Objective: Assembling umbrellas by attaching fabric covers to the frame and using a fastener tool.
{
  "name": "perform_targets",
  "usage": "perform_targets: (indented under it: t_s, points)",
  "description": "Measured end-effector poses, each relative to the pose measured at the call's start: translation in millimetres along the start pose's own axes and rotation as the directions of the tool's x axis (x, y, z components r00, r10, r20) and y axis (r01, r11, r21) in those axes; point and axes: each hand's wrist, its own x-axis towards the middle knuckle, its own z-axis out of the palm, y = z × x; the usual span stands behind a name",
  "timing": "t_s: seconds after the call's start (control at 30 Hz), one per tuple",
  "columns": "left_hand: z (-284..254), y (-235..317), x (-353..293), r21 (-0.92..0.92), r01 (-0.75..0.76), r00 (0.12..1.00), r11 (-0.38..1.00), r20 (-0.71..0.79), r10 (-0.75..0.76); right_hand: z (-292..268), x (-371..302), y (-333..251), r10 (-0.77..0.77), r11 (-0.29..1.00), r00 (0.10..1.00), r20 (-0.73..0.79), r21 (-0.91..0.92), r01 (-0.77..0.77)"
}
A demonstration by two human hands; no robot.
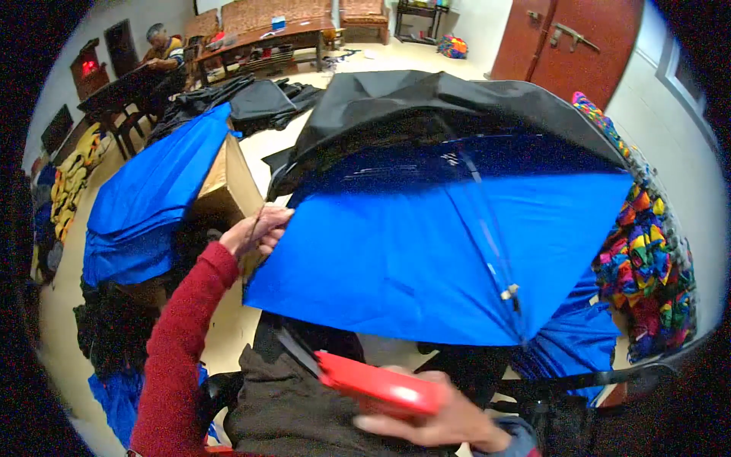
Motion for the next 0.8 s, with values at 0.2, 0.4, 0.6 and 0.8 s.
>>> perform_targets:
  t_s: [0.2,0.4,0.6,0.8]
  points:
    - [-13.5,0.7,13.4,-0.038,-0.004,0.999,0.999,-0.044,0.003,-93.7,-24.7,8.1,-0.338,0.813,0.761,-0.554,0.235,0.533]
    - [-56.5,-32.1,45.2,-0.260,-0.002,0.997,0.966,-0.081,-0.020,-130.8,0.5,-27.8,-0.078,0.973,0.726,-0.683,0.109,0.206]
    - [-118.1,-80.4,56.8,0.062,-0.141,0.825,0.988,-0.544,0.152,-78.4,34.0,27.0,-0.203,0.947,0.900,-0.386,-0.311,0.081]
    - [-81.7,11.0,17.8,0.313,-0.496,0.493,0.810,-0.666,0.560,33.9,63.3,59.9,0.093,0.956,0.981,0.170,-0.290,-0.041]
